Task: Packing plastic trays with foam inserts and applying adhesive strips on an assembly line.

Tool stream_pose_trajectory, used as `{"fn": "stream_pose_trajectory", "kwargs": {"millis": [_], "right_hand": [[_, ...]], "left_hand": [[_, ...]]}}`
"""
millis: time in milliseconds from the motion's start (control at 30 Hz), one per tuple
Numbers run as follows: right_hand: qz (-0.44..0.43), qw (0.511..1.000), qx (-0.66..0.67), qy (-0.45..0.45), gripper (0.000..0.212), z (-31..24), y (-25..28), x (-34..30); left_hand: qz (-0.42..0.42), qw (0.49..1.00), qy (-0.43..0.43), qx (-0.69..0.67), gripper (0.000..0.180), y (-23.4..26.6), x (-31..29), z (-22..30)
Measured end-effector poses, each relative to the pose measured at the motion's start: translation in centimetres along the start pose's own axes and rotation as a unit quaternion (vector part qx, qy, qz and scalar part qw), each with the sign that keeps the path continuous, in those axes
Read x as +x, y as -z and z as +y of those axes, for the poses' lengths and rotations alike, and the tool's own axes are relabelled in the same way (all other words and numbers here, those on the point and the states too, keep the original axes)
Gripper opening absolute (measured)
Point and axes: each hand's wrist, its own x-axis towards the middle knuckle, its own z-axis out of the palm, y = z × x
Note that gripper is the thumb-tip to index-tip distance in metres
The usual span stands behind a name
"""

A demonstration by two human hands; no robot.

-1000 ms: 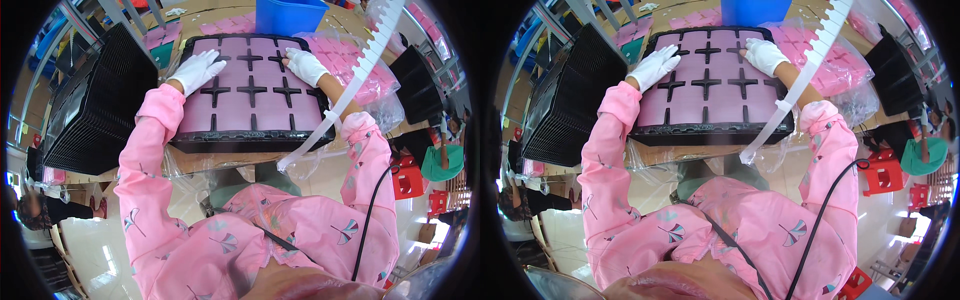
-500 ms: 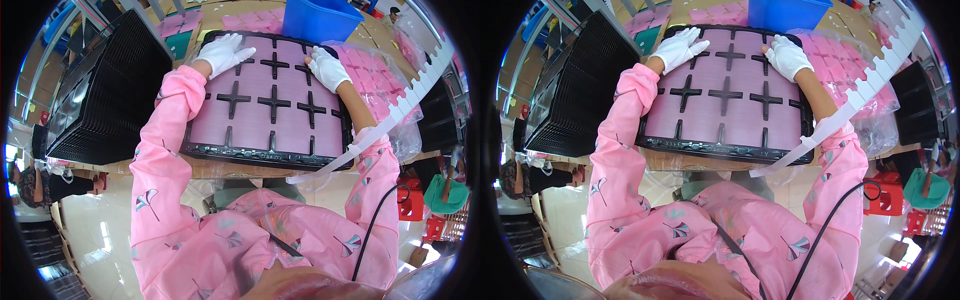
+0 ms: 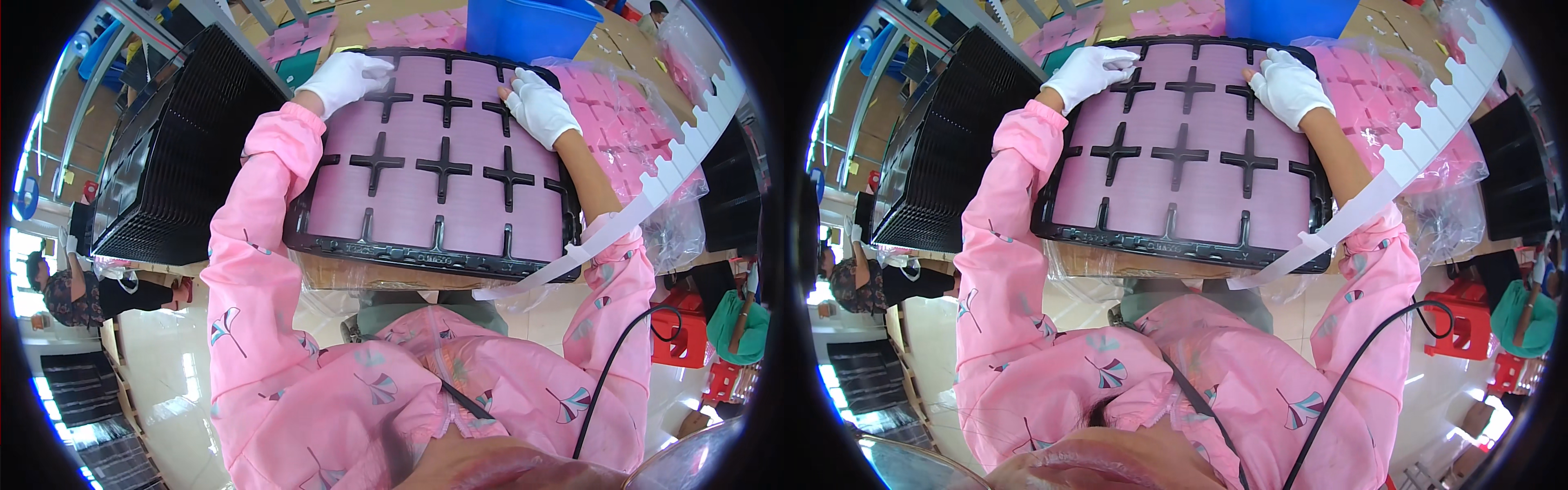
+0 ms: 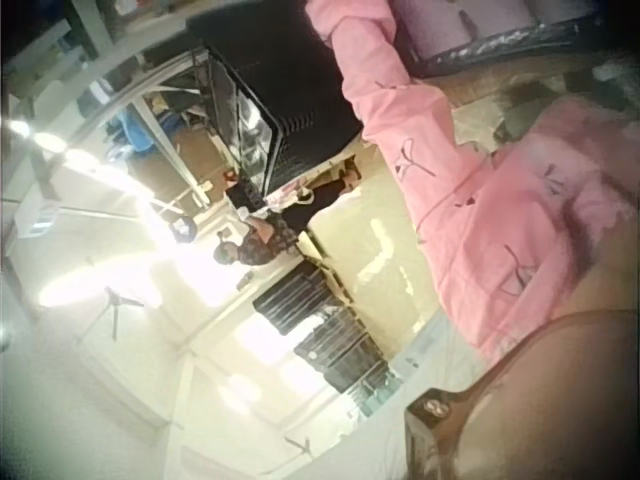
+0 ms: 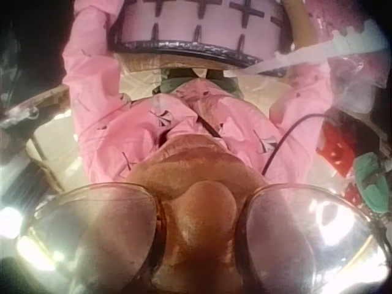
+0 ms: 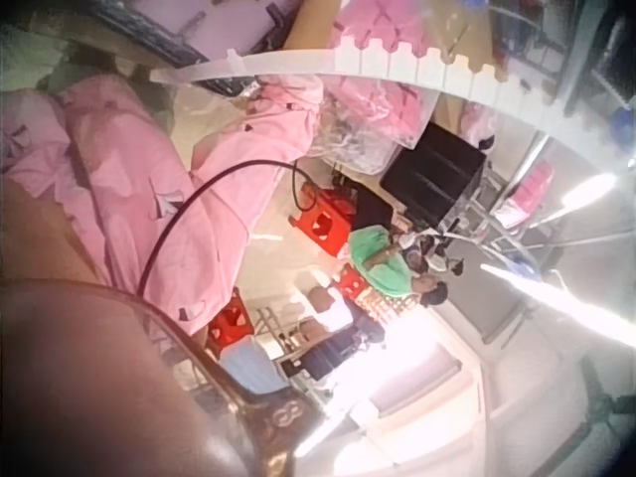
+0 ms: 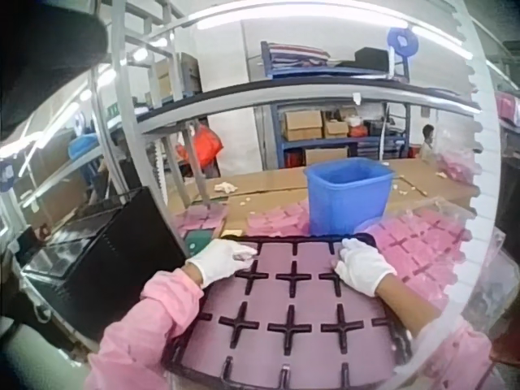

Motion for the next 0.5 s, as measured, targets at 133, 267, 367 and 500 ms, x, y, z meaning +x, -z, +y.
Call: {"fn": "stream_pose_trajectory", "kwargs": {"millis": [133,267,367,500], "right_hand": [[0.012,1.0,0.002,0.007,0.05,0.4,-0.3,-0.2],[0.027,0.999,-0.004,0.03,0.047,0.4,-0.2,-0.4],[0.019,0.999,0.014,0.032,0.046,0.5,-0.3,-0.3],[-0.035,0.999,0.037,-0.002,0.046,0.0,1.1,-0.5]], "left_hand": [[-0.016,0.984,-0.031,0.173,0.028,0.6,0.2,2.3],[-0.014,0.974,-0.052,0.22,0.023,2.9,2.3,1.5],[0.073,0.989,-0.082,0.104,0.023,5.0,6.0,4.9],[0.124,0.968,-0.211,0.049,0.028,3.9,14.1,14.2]]}}
